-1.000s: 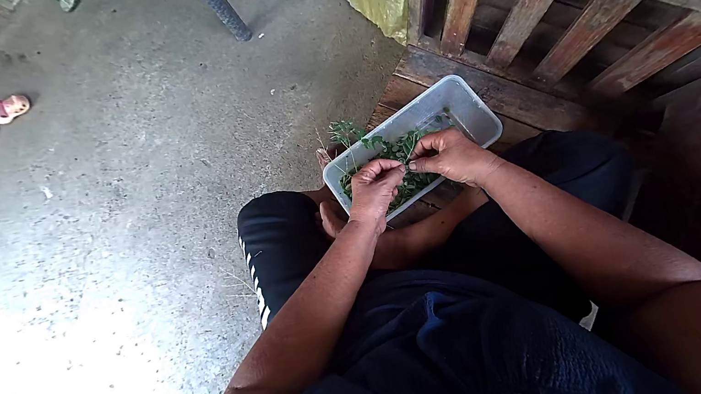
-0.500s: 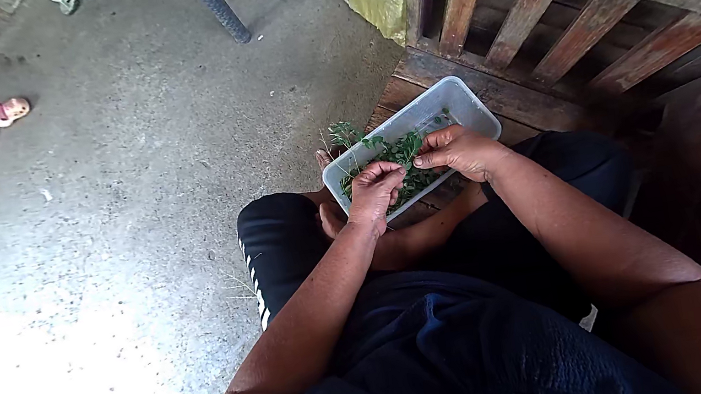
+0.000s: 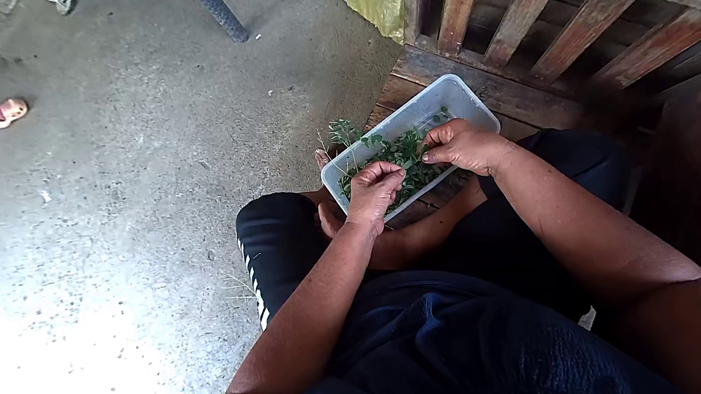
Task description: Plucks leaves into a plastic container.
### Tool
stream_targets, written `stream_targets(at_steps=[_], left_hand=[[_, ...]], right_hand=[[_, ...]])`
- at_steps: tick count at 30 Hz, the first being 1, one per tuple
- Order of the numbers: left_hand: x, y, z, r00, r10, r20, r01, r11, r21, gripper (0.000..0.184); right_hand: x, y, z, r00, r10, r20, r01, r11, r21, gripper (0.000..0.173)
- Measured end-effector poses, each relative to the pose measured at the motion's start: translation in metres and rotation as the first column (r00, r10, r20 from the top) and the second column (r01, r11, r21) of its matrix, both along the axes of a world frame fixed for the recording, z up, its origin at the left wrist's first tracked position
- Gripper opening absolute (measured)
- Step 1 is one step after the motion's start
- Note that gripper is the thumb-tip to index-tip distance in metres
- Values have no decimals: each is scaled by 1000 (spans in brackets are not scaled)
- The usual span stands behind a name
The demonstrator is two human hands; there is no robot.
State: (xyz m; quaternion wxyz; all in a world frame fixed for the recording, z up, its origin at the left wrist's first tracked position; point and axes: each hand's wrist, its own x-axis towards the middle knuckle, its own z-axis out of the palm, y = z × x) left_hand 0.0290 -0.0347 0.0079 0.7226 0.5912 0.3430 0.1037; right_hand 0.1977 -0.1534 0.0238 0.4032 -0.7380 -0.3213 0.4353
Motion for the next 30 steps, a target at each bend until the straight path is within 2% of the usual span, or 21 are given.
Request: stream_targets(at_steps=[2,3,6,8,13,21,23,25,28,30], left_hand=[[-1,2,-1,1000,-27,10,27,998,64,6],[-1,3,-2,999,-47,10,46,993,111,5],[-3,5,-7,994,-112,7,107,960,260,1],[-3,5,-8,989,-146,-1,138,937,322,2],[-3,3,-9,986,-167,-2,157,918,364,4],[-3,4,-10,991,-131,-7,127,937,324,2],[-3,5,-9,993,-118,-7,114,944,310,2],[-4,5,-8,994,-112,-7,109,949,296,2],[-3,5,-7,994,-107,-3,103,954,282,2],[-3,5,-7,993,-118,-4,114,951,286,2]], right_hand=[[4,-1,4,981,65,182,-48,994,-95,10],[6,-1,5,975,54,214,-30,994,-110,12],[8,-3,6,993,-62,95,66,997,-34,18],[6,-3,5,997,-71,-3,71,997,11,22],[-4,1,-2,1000,-17,1,17,1000,23,10],[-2,3,-2,962,-231,144,210,967,142,11],[2,1,3,979,-170,112,161,984,80,19],[5,-3,5,998,-35,55,33,999,25,23],[3,-2,1,990,105,97,-108,994,23,11],[3,-2,2,979,124,160,-129,991,26,8]])
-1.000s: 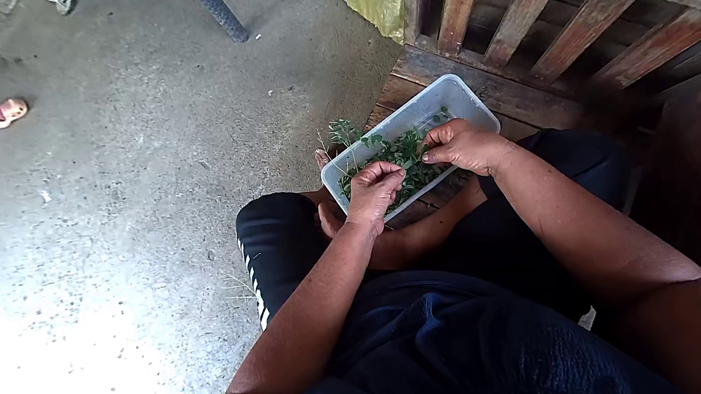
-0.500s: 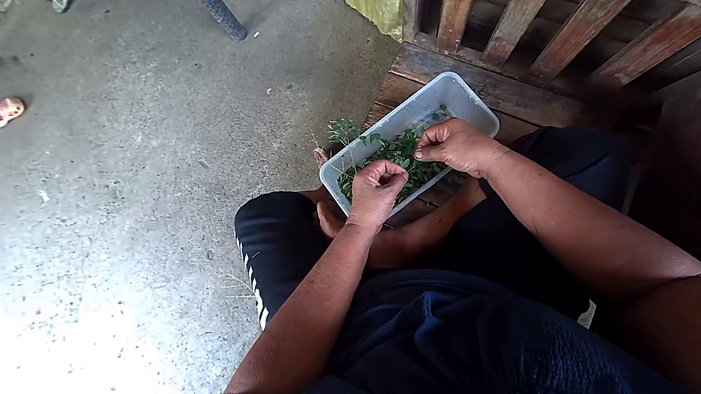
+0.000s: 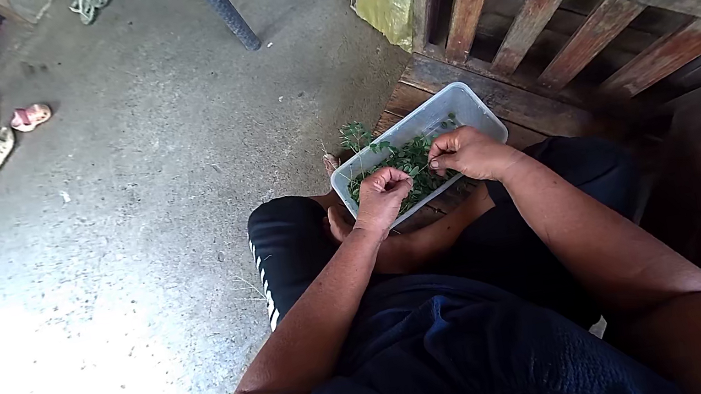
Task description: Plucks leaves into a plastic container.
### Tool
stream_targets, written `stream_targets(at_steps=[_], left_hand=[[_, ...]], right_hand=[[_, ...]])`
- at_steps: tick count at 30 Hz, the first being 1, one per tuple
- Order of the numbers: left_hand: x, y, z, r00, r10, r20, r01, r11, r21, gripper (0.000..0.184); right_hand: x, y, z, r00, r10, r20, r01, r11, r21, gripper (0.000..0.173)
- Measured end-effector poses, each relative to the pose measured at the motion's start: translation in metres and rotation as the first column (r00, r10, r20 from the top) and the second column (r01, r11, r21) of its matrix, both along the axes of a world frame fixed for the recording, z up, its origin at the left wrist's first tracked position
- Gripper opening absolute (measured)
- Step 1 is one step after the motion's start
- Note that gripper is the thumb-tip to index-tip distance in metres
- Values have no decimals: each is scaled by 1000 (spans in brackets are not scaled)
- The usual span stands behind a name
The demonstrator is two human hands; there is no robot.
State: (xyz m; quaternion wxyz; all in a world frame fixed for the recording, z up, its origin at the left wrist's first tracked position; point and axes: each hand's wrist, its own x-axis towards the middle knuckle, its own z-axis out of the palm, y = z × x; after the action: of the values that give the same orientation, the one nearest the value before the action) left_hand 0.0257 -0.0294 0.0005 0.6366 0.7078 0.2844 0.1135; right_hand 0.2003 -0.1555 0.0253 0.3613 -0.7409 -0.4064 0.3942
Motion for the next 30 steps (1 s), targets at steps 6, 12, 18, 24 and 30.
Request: stream_targets(at_steps=[6,12,18,24,30], left_hand=[[-15,3,14,963,-222,-152,224,975,-2,6],[-18,-4,55,856,-314,-410,393,912,122,38],[-4,19,67,978,-80,-195,167,859,485,33],[15,42,55,778,69,-624,414,691,592,45],[14,42,31,771,125,-624,337,752,566,42]], right_hand=[[8,-2,4,982,-167,92,166,986,20,21],[-8,7,0,1000,-19,-15,18,1000,-23,34],[-10,9,-5,988,97,119,-73,978,-195,26],[-1,10,-5,995,-4,97,24,978,-207,25],[5,10,1,983,17,180,21,978,-207,26]])
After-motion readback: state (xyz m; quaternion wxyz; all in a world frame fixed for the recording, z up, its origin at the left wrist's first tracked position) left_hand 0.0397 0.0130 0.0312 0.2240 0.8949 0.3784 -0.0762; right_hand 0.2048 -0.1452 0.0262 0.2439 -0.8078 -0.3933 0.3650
